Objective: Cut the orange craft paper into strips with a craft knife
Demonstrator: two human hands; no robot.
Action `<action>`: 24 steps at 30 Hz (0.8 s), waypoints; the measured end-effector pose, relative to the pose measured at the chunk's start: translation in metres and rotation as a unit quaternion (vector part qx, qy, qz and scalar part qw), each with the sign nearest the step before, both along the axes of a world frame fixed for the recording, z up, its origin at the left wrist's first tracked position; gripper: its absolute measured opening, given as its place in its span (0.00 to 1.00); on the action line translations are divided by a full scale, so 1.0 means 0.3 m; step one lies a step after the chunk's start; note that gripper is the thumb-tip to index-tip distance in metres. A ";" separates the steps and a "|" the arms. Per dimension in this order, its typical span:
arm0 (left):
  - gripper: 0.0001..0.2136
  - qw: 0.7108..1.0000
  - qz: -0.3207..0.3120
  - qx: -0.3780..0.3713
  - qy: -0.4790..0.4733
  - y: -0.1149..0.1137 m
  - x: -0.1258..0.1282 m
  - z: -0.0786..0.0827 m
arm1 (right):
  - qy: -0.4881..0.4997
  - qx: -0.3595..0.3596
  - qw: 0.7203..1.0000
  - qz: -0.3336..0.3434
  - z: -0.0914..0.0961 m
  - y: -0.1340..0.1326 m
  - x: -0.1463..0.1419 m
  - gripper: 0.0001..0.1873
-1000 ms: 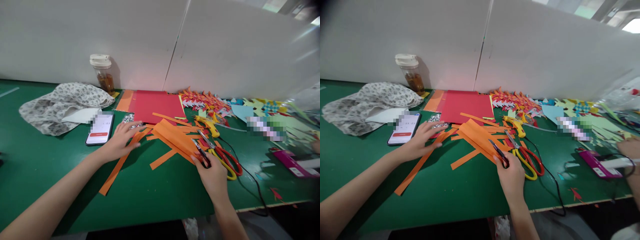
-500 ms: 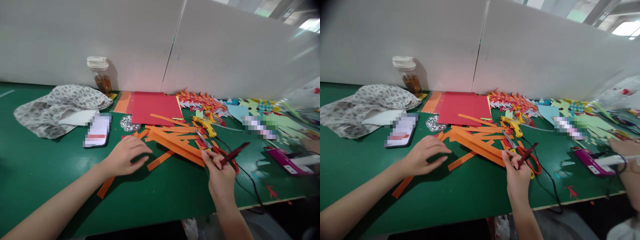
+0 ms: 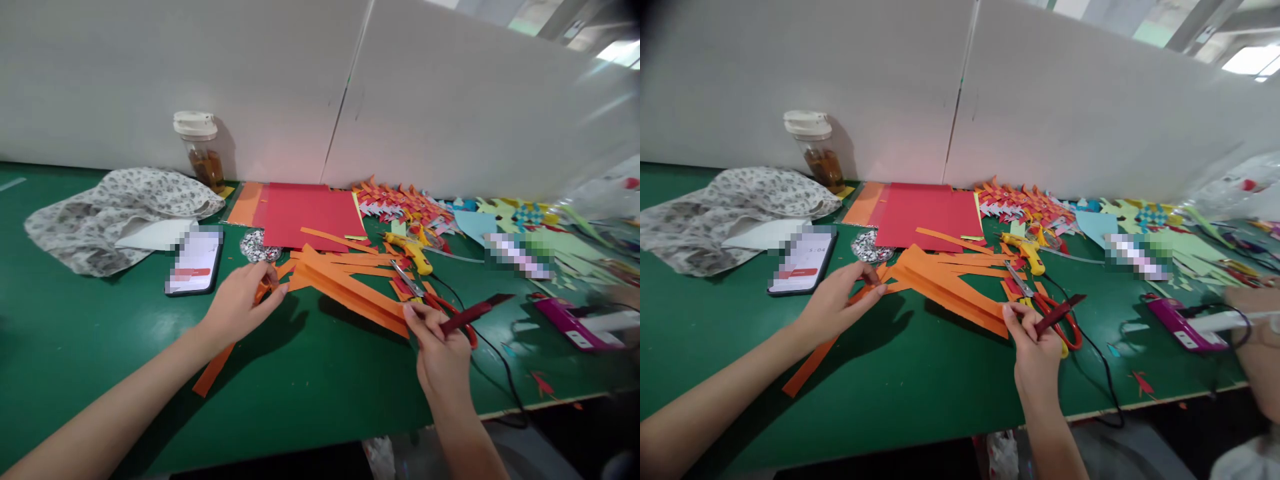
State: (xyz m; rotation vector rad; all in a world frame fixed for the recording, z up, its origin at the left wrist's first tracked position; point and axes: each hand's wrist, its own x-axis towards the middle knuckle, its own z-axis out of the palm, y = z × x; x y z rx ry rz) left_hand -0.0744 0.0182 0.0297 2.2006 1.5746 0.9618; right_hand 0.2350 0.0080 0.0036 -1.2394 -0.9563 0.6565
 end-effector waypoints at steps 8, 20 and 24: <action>0.18 0.951 -0.025 -0.151 -0.269 -0.018 0.052 -0.014 | -0.060 -0.060 0.993 0.081 -0.001 -0.010 0.008 0.30; 0.15 0.934 -0.042 -0.174 -0.310 -0.007 0.046 -0.030 | -0.047 -0.091 0.990 0.095 -0.008 -0.011 0.014 0.29; 0.16 0.926 -0.049 -0.215 -0.307 -0.003 0.043 -0.044 | -0.081 -0.072 0.992 0.064 -0.016 -0.010 0.012 0.28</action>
